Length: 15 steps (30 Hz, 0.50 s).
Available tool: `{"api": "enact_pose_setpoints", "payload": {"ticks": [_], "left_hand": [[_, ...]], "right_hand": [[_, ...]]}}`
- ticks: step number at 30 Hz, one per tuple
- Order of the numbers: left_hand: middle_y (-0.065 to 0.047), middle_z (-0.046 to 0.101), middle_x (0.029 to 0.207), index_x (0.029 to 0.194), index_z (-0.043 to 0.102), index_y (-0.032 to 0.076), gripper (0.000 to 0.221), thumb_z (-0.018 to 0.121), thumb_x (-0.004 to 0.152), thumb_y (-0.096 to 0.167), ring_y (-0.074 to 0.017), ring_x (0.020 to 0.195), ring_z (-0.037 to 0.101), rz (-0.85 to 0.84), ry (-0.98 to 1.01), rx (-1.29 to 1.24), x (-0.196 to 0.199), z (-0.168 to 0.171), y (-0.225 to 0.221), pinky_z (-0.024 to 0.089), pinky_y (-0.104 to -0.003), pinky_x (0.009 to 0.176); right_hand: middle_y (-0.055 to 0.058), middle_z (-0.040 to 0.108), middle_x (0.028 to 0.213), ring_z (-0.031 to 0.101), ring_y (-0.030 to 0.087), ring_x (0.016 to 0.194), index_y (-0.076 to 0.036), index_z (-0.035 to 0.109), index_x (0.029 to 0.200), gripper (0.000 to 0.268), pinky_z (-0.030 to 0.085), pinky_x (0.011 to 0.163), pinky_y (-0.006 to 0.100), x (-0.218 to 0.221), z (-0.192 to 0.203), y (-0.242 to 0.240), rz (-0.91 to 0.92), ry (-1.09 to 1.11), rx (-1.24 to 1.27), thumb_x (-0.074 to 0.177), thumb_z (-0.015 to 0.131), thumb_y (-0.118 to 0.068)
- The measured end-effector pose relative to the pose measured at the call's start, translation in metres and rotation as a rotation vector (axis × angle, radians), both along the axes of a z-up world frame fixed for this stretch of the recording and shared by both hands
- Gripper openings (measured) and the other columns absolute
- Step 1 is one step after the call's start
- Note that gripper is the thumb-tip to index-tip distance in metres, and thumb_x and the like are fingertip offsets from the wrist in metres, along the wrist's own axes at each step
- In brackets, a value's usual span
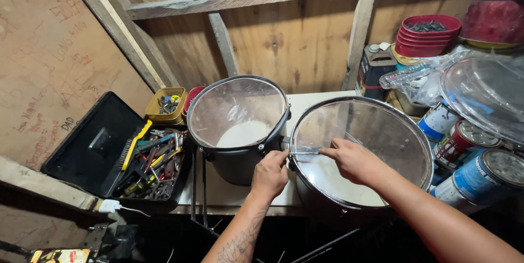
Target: Cleaning and preparing drum shells and heads on a workbench using a cloth
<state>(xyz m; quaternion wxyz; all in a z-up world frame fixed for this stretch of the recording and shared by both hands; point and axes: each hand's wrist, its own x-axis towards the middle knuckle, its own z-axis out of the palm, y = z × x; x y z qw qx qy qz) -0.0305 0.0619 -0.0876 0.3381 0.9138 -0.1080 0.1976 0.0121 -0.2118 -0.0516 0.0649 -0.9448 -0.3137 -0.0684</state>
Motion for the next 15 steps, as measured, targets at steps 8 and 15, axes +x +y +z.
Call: {"api": "enact_pose_setpoints", "payload": {"ticks": [8,15], "left_hand": [[-0.014,0.069,0.119,0.131,0.066,0.004,0.052,0.056,0.095,0.039,-0.0349,0.109,0.070,0.010,0.147,-0.060,-0.011,0.002,-0.017,0.059,-0.045,0.091],[-0.017,0.059,0.138,0.151,0.046,0.001,0.095,0.068,0.083,0.064,-0.0379,0.126,0.062,0.073,0.360,-0.152,-0.028,0.012,-0.033,0.054,-0.050,0.103]], "right_hand": [[0.005,0.050,0.090,0.059,0.031,0.083,-0.029,0.066,0.113,0.033,0.056,0.066,0.042,0.002,0.007,0.005,-0.017,0.063,0.050,0.096,0.042,-0.013],[0.005,0.051,0.092,0.060,0.032,0.086,-0.026,0.067,0.110,0.032,0.057,0.068,0.043,-0.006,0.024,0.009,-0.008,0.078,0.030,0.097,0.041,-0.013]]}}
